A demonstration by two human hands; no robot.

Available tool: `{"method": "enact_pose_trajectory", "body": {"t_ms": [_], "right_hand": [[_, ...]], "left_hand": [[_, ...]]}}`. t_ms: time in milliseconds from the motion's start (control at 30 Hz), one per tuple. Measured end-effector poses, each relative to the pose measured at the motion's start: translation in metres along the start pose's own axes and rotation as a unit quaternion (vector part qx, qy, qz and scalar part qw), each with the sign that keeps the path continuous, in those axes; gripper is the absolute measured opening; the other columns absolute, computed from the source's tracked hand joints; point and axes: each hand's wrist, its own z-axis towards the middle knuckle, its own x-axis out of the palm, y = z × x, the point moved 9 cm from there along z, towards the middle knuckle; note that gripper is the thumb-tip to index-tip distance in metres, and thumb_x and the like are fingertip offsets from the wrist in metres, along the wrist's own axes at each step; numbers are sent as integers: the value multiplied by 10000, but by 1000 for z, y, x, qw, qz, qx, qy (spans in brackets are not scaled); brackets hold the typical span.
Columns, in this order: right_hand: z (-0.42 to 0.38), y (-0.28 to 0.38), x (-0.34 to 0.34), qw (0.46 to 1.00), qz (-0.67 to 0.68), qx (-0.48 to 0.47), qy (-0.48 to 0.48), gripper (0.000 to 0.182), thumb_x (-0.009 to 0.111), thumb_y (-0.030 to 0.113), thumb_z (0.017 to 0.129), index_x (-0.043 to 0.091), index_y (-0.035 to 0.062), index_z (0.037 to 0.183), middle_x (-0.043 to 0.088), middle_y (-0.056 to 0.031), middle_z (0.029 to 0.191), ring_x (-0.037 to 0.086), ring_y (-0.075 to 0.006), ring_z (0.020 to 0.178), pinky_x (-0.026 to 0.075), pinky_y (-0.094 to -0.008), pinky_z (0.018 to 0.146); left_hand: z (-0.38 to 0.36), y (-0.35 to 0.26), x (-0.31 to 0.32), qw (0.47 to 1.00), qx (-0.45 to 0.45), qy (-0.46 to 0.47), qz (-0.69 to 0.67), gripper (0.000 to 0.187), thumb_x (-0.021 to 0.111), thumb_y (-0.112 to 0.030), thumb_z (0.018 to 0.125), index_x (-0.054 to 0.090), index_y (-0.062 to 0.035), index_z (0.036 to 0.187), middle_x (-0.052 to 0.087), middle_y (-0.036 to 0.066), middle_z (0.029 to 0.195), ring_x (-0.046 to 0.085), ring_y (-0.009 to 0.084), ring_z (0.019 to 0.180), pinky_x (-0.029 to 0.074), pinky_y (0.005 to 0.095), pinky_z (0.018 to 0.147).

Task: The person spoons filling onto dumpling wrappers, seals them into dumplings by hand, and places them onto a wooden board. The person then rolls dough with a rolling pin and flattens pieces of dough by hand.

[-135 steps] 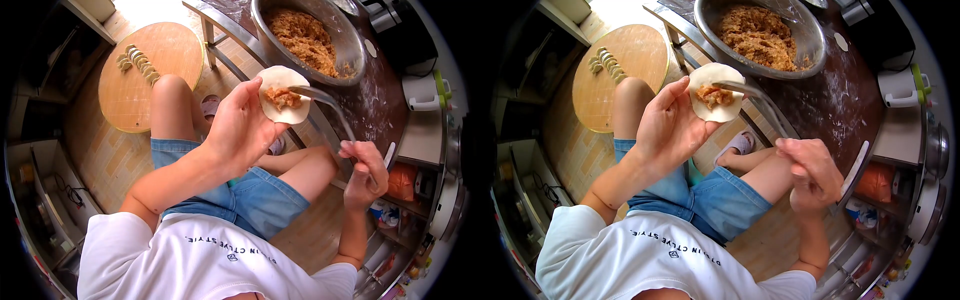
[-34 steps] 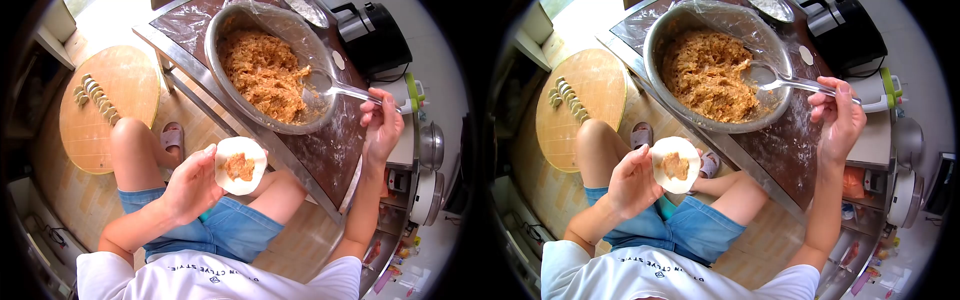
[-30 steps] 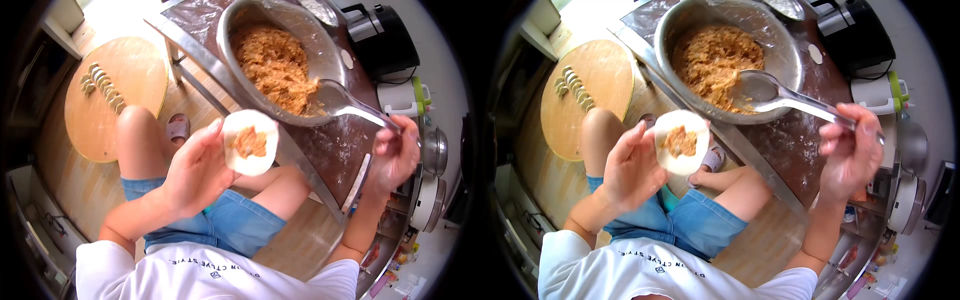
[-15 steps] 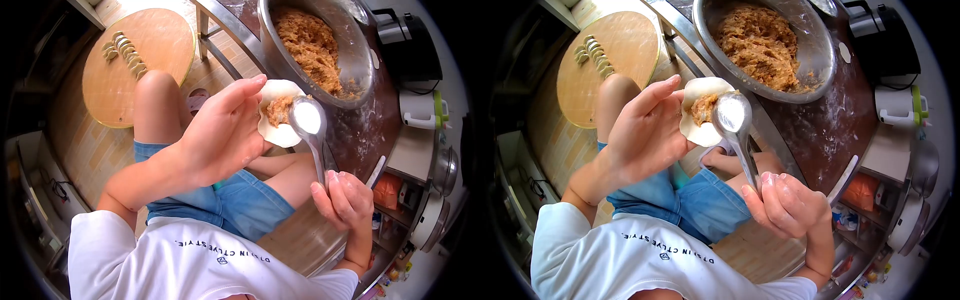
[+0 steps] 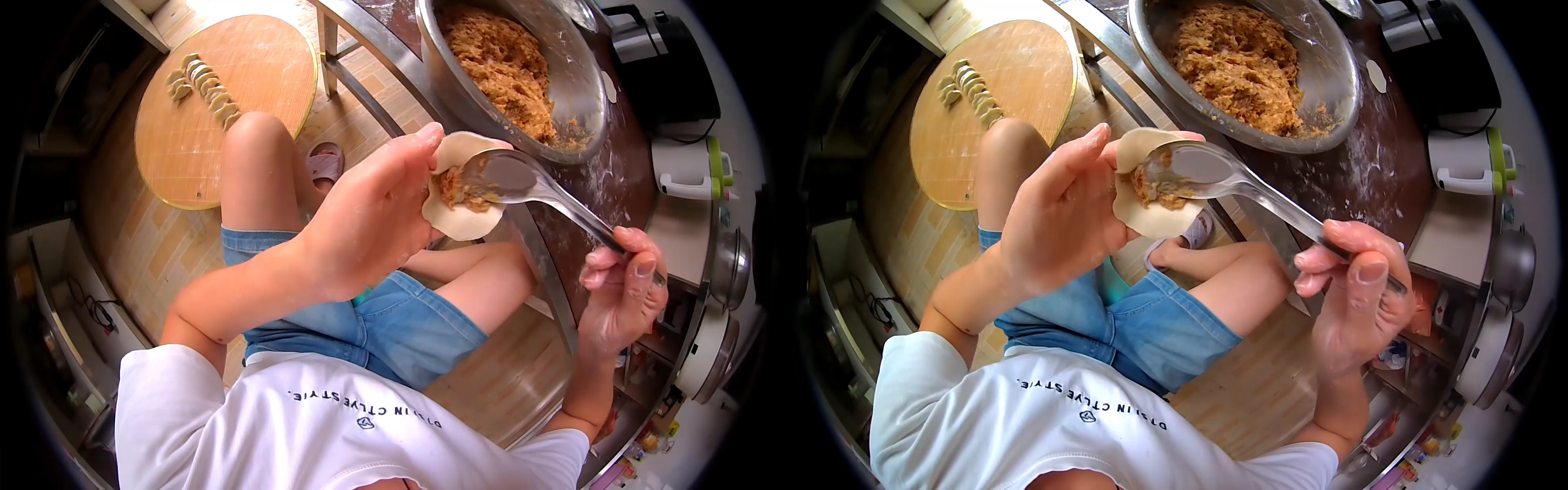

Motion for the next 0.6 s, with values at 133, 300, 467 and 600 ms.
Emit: {"method": "enact_pose_trajectory", "body": {"t_ms": [133,300,467,600], "right_hand": [[2,35,4,963,-141,-229,-22,390,450,303,943,578,-64,959,618,-177,778,528,-149,571,427,-221,483],[57,-1,47,788,-476,-382,85,197,662,76,747,664,78,944,613,-62,802,538,-220,708,454,-308,639],[41,-4,60,738,-551,-370,118,528,539,558,761,620,148,1084,544,-22,1002,471,-219,935,386,-369,806],[-23,39,86,718,-507,-457,131,533,532,617,766,612,146,1001,502,-38,1102,406,-237,1024,381,-388,895]], "left_hand": [[-1,2,-11,1000,-9,-1,10,513,268,-346,961,364,39,1286,465,151,1270,473,246,1157,349,356,992],[-1,3,-19,1000,4,-5,-21,587,252,-367,954,296,92,1317,379,217,1347,394,294,1247,276,381,1063],[-16,0,-6,999,-5,46,-28,624,246,-404,950,264,88,1334,324,208,1386,342,303,1284,254,394,1075],[-28,13,14,997,-9,70,22,673,244,-480,932,242,37,1363,328,163,1393,354,288,1274,277,393,1051]]}}
